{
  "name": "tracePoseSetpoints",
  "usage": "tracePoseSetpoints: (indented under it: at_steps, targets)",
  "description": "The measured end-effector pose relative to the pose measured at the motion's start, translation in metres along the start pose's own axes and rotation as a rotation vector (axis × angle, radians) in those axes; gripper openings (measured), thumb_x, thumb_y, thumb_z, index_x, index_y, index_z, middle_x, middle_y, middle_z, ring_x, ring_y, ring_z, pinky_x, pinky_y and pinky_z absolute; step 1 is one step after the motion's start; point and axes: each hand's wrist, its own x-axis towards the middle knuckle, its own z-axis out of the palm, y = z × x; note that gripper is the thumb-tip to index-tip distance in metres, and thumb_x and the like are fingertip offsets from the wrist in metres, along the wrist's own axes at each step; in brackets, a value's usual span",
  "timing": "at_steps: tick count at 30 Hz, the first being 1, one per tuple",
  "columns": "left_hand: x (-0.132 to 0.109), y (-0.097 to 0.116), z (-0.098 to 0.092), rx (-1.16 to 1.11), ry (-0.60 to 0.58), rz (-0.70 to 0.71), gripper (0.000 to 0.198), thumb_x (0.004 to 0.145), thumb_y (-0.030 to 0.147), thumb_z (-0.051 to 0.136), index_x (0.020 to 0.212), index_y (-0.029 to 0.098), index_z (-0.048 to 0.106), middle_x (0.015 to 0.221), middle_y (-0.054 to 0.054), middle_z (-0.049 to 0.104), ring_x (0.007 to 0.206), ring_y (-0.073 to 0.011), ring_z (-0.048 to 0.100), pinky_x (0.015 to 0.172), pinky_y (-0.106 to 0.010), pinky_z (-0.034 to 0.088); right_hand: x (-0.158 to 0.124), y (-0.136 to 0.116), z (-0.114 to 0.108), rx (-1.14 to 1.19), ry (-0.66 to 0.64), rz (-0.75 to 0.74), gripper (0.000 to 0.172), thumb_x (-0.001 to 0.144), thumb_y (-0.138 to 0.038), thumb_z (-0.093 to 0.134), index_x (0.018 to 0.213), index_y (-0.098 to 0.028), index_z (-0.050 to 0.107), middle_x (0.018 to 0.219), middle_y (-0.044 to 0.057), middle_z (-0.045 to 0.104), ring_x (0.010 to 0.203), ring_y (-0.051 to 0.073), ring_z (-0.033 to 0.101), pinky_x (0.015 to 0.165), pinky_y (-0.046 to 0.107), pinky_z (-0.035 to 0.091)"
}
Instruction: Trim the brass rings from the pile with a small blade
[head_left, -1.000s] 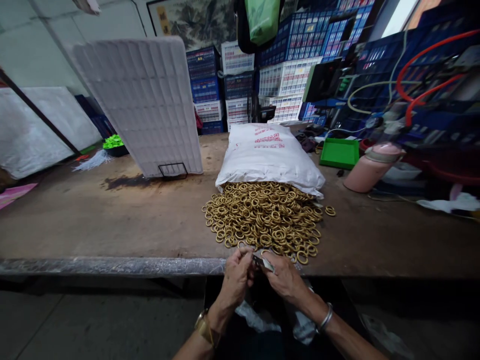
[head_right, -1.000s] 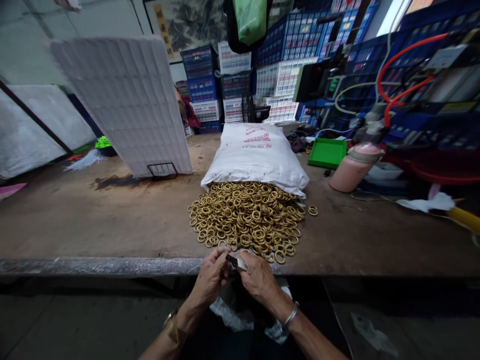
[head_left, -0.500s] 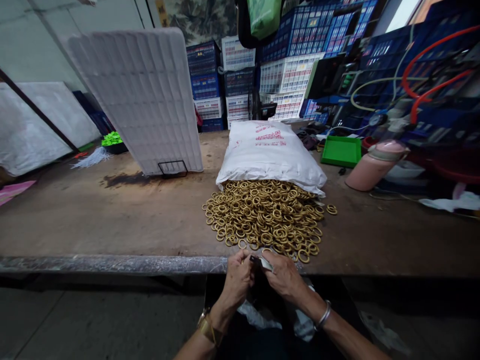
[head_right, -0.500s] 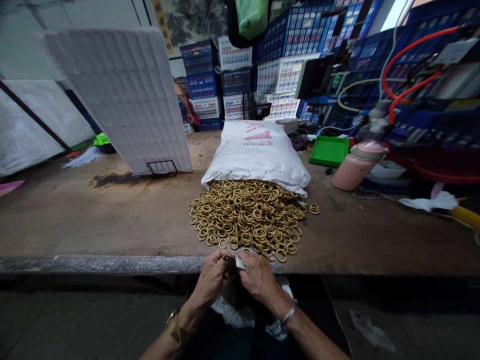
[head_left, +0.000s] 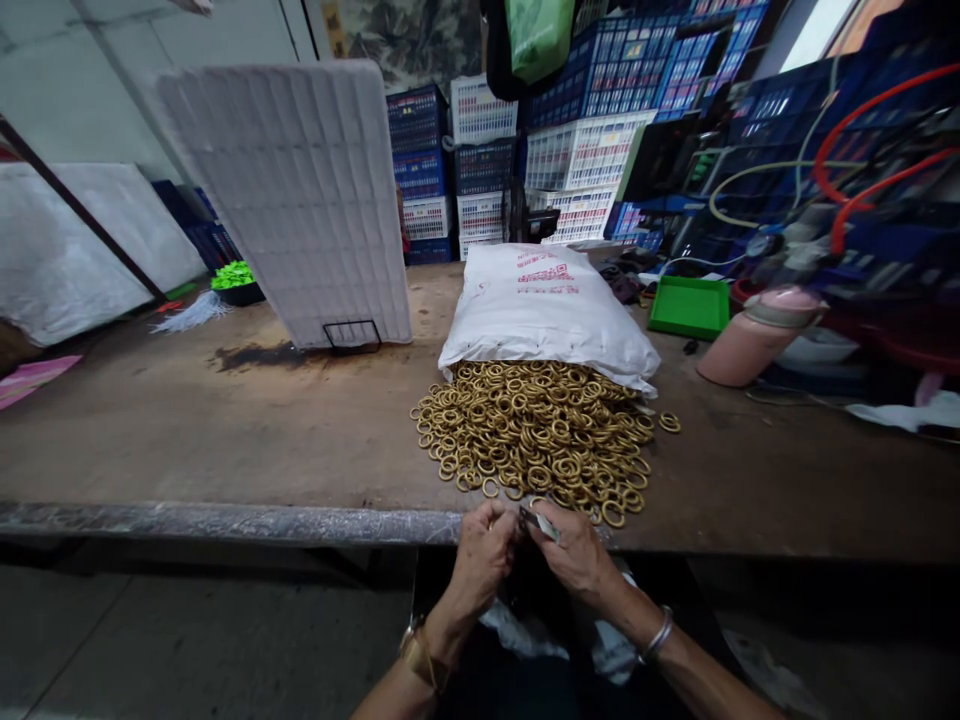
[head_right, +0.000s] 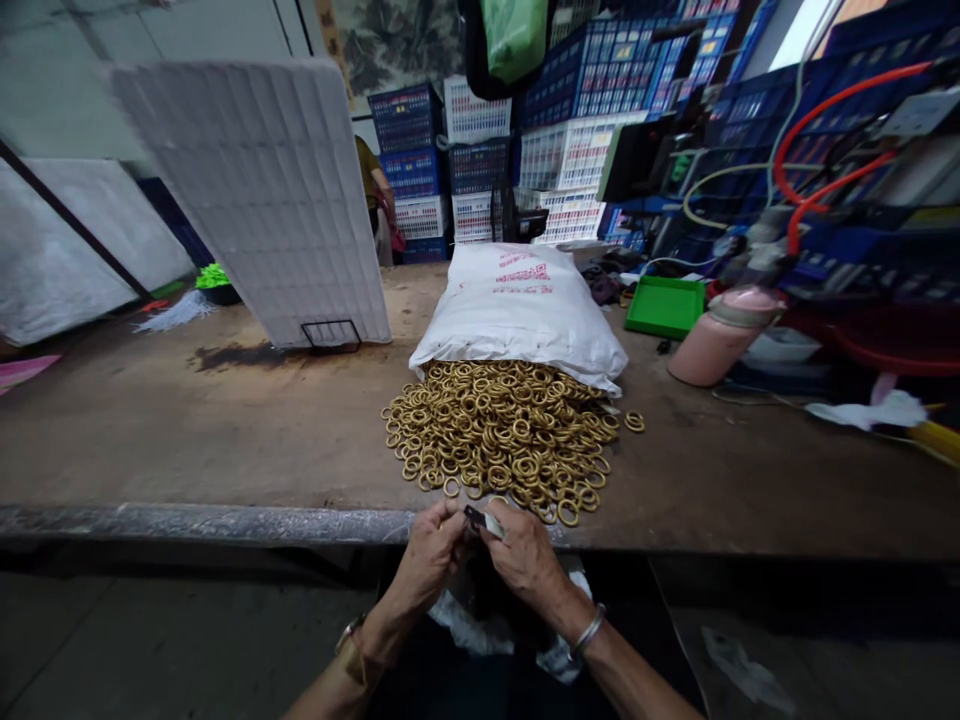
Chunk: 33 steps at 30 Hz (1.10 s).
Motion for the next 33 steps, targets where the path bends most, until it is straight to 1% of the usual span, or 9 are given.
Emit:
tracePoseSetpoints:
  at_steps: [5,9,12,17,22,25,28,30,33]
  targets:
    - [-0.004,-0.001,0.0,0.054,0.044,0.07,0.025,0.073,0.04,0.054,0.071,0.016,0.052,0.05,0.007,0.042,0.039,-0.004,0.031,0.038,-0.017,0.023,0.004,-0.009,-0.001,0.128,0.014,0.05,0.022,0.078,-0.025,0.037,0.058,-0.02,0.043,0.055,-0.003,0.045,0.052,0.01,0.04,0.049,0.02,0.031]
    - [-0.005,-0.002,0.0,0.144,0.064,0.242,0.017,0.072,0.032,0.055,0.072,0.014,0.056,0.063,0.001,0.054,0.057,-0.0094,0.046,0.055,-0.019,0.037,0.007,-0.016,-0.003,0.214,0.013,0.127,0.023,0.077,-0.029,0.039,0.057,-0.018,0.045,0.053,-0.004,0.044,0.051,0.01,0.039,0.049,0.02,0.032]
    - [-0.005,-0.001,-0.001,0.221,0.08,0.297,0.018,0.074,0.03,0.052,0.066,0.014,0.055,0.061,0.001,0.053,0.06,-0.0113,0.046,0.06,-0.021,0.038,0.008,-0.02,-0.004,0.304,0.02,0.157,0.024,0.077,-0.032,0.042,0.06,-0.017,0.05,0.056,-0.003,0.048,0.053,0.01,0.041,0.05,0.021,0.034]
    - [-0.006,0.004,-0.002,0.216,0.121,0.281,0.021,0.075,0.032,0.05,0.063,0.015,0.052,0.059,0.002,0.049,0.058,-0.011,0.042,0.058,-0.021,0.036,0.008,-0.026,-0.011,0.361,-0.009,0.16,0.028,0.079,-0.036,0.042,0.063,-0.017,0.053,0.059,-0.002,0.052,0.057,0.011,0.045,0.055,0.022,0.037]
    - [-0.007,0.004,-0.007,0.239,0.108,0.273,0.023,0.075,0.036,0.05,0.064,0.016,0.051,0.056,0.004,0.042,0.053,-0.0098,0.036,0.053,-0.02,0.032,0.01,-0.029,-0.02,0.326,0.023,0.181,0.023,0.079,-0.036,0.042,0.083,-0.017,0.056,0.076,0.002,0.061,0.069,0.014,0.054,0.062,0.024,0.041]
    - [-0.008,0.003,-0.009,0.259,0.09,0.284,0.024,0.076,0.035,0.051,0.062,0.015,0.05,0.056,0.004,0.041,0.055,-0.0093,0.035,0.054,-0.02,0.031,0.012,-0.03,-0.022,0.354,0.027,0.127,0.024,0.08,-0.035,0.041,0.088,-0.017,0.056,0.083,0.003,0.062,0.075,0.015,0.055,0.068,0.025,0.041]
    - [-0.01,0.004,-0.008,0.193,0.086,0.225,0.025,0.075,0.036,0.053,0.063,0.015,0.048,0.056,0.005,0.039,0.053,-0.0078,0.033,0.051,-0.019,0.03,0.012,-0.032,-0.021,0.373,0.001,0.123,0.025,0.081,-0.036,0.039,0.077,-0.018,0.056,0.069,0.0,0.058,0.064,0.012,0.052,0.061,0.023,0.04]
    - [-0.012,0.006,-0.006,0.102,0.072,0.125,0.027,0.074,0.04,0.054,0.064,0.016,0.046,0.052,0.007,0.036,0.047,-0.006,0.029,0.046,-0.018,0.026,0.013,-0.033,-0.02,0.384,0.001,0.172,0.026,0.08,-0.038,0.039,0.07,-0.018,0.054,0.061,-0.003,0.053,0.057,0.011,0.047,0.055,0.021,0.038]
    - [-0.013,0.007,-0.005,-0.004,0.047,0.006,0.031,0.071,0.046,0.055,0.068,0.017,0.045,0.05,0.008,0.037,0.04,-0.0037,0.025,0.039,-0.017,0.019,0.013,-0.033,-0.019,0.415,-0.001,0.216,0.029,0.079,-0.042,0.04,0.067,-0.018,0.05,0.057,-0.004,0.047,0.054,0.01,0.042,0.052,0.021,0.036]
